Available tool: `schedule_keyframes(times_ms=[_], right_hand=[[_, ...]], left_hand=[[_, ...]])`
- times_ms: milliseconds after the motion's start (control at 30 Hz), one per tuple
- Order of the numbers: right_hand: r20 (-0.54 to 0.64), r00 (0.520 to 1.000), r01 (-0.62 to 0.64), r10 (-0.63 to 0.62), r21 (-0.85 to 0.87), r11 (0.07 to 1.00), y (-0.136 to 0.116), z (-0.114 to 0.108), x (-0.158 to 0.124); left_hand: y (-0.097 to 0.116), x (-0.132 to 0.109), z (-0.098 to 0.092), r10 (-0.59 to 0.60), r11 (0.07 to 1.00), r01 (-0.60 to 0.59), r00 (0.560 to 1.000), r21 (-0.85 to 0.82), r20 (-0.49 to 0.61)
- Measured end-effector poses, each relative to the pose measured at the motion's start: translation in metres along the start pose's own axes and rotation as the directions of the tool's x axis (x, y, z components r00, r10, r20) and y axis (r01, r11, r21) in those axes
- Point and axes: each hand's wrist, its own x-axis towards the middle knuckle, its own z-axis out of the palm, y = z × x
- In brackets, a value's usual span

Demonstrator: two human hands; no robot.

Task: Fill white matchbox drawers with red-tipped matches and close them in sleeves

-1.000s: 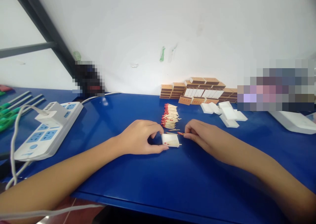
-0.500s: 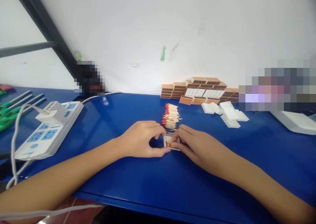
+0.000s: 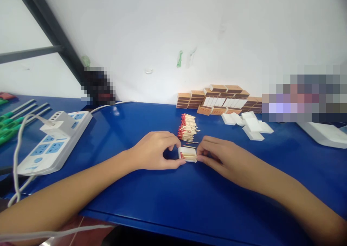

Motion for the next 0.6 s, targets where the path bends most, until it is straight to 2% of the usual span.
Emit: schedule_keyframes(times_ms=[233,467,600], right_hand=[[-0.045,0.998,0.042,-0.042,0.002,0.999,-0.0043,0.0045,0.0009],[-0.103,0.994,0.029,-0.030,-0.013,1.000,-0.0039,0.0073,0.0046],[-0.088,0.995,0.041,-0.043,-0.026,0.999,-0.0071,0.0110,0.0069]], left_hand=[[0.0014,0.0004,-0.0005,0.008,1.000,-0.008,1.000,-0.010,0.001],[0.0032,0.0013,-0.0018,0.009,1.000,-0.009,1.000,-0.004,0.010],[0.0023,0.0005,-0.0007,0.015,1.000,-0.015,1.000,-0.010,0.004]])
